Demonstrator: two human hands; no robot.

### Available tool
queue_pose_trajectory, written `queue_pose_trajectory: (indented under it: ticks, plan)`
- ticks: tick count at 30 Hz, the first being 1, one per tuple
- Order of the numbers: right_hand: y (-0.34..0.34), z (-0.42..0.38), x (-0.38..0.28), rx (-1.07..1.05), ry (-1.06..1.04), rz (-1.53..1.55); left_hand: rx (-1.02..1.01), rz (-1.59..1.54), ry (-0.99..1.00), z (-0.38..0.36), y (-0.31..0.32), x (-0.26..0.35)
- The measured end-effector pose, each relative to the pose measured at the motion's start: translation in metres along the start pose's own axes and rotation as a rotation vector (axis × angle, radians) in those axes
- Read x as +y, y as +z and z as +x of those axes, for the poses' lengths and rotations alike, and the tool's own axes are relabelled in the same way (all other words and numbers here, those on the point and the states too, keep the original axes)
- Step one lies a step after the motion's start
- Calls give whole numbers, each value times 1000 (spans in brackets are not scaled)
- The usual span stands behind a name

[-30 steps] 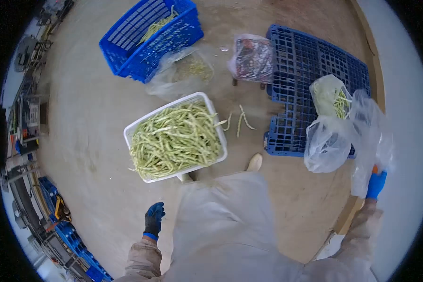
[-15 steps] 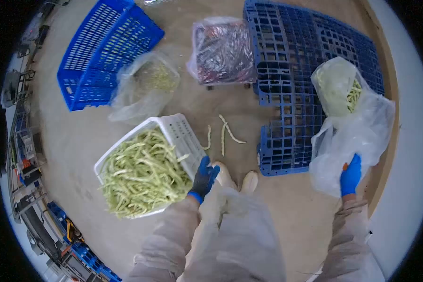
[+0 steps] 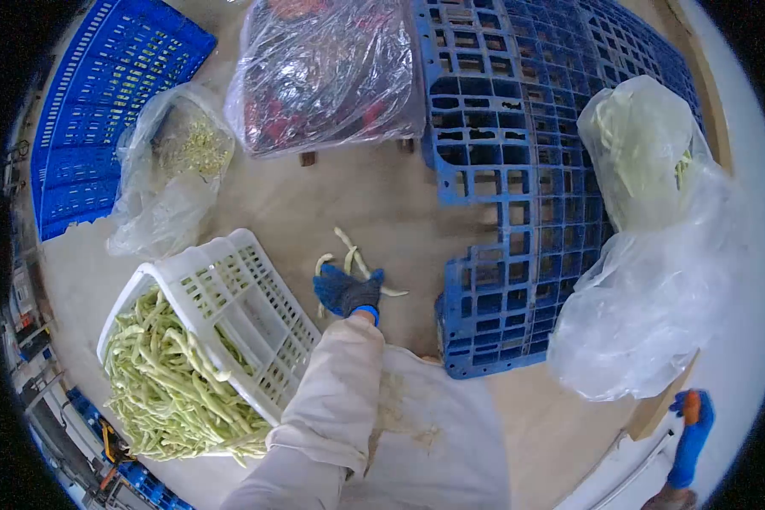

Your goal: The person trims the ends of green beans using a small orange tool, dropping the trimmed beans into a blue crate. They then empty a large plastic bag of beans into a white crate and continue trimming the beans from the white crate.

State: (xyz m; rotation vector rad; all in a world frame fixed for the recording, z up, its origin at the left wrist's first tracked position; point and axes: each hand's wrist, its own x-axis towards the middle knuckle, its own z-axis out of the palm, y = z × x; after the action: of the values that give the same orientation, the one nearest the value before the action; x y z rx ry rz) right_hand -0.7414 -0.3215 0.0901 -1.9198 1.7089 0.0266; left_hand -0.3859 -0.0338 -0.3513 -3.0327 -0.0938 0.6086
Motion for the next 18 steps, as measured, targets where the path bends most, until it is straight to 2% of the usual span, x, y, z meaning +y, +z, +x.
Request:
queue_pose_trajectory:
  ticks: [2, 3, 4, 6, 9, 10, 11, 13, 14, 15, 16, 17, 18]
  plan:
    - [25, -21, -9, -39, 21, 59, -76, -205, -19, 10, -26, -8]
    - [31, -28, -8, -42, 44, 71, 60, -344, -17, 19, -14, -23]
    - [37, -33, -6, -43, 64, 87, 66, -344, -17, 26, -13, -36]
    - [50, -35, -7, -61, 62, 131, 214, -373, -36, 45, -15, -55]
    - [68, -40, 4, -50, 80, 327, 173, -513, -162, 67, -12, -60]
    - [78, -41, 1, -7, 105, 436, 175, -530, -172, 71, 0, -56]
    - [85, -43, -7, -47, 93, 410, 76, -616, -213, 71, 13, -56]
    - [99, -52, -38, -172, 50, 377, 53, -790, -221, 49, 53, -66]
    - [102, -58, -46, -217, 77, 352, 142, -901, -166, 33, 68, -52]
    - [108, -66, -56, -216, 129, 377, -92, -1304, -265, 11, 25, -34]
    - [109, -72, -74, -291, 168, 396, -305, -1650, -466, -12, -21, -16]
    - [108, -80, -77, -333, 200, 429, -369, -1949, -585, -31, -68, 0]
    - [105, -85, -85, -398, 228, 443, -433, -1778, -444, -46, -107, 5]
